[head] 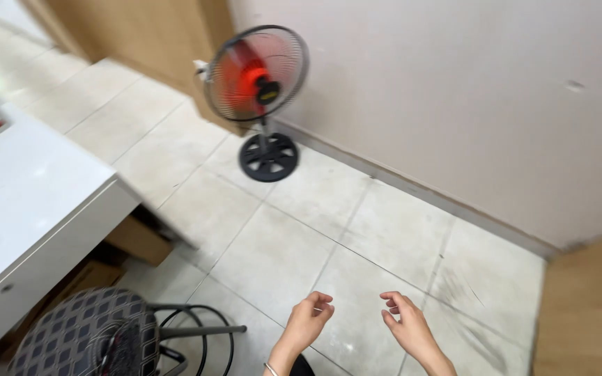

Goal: Organizing small green candle gift boxes by moving them from a display shelf to a desk.

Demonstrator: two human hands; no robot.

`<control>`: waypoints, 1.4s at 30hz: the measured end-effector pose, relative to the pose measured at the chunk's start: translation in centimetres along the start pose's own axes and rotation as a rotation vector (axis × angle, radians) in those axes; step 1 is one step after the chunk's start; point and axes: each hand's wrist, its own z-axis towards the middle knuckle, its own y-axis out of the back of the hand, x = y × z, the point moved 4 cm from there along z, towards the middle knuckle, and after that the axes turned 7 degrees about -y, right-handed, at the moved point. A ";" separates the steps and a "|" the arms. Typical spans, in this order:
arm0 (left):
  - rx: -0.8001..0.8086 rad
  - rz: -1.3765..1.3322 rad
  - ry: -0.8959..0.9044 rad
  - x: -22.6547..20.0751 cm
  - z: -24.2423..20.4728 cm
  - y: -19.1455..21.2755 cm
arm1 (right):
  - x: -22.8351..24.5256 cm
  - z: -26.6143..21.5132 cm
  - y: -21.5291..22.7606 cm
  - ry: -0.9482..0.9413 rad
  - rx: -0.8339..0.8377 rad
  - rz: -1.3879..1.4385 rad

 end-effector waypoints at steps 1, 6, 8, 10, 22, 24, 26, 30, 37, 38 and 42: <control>-0.043 -0.011 0.013 0.4 0.5 0.9 | 1.5 1.5 -0.8 0.029 0.033 -0.016; -0.206 -0.026 0.062 4.1 4.2 6.9 | 9.7 8.3 -5.9 0.189 0.239 -0.041; -0.259 -0.041 0.075 5.0 6.9 9.8 | 13.6 11.4 -7.3 0.236 0.286 -0.056; -0.304 -0.054 0.094 5.5 9.2 12.8 | 17.1 14.0 -9.2 0.273 0.337 -0.069; -0.579 -0.234 0.012 1.2 24.1 35.5 | 44.9 31.4 -19.3 0.609 0.470 -0.192; -0.566 -0.185 0.074 1.2 25.8 38.6 | 48.9 34.0 -20.7 0.554 0.517 -0.204; -0.610 -0.206 0.094 2.6 28.0 41.6 | 52.2 37.5 -23.1 0.597 0.541 -0.203; -0.679 -0.227 0.144 4.3 33.6 48.9 | 58.9 44.5 -27.9 0.651 0.603 -0.211; -0.801 -0.260 0.101 4.5 46.4 63.7 | 74.1 56.9 -35.3 0.785 0.681 -0.294; -0.812 -0.258 0.139 4.0 47.8 65.9 | 76.3 58.6 -36.5 0.816 0.689 -0.303; -0.873 -0.227 0.203 4.1 52.4 74.4 | 84.2 64.3 -41.5 0.866 0.673 -0.300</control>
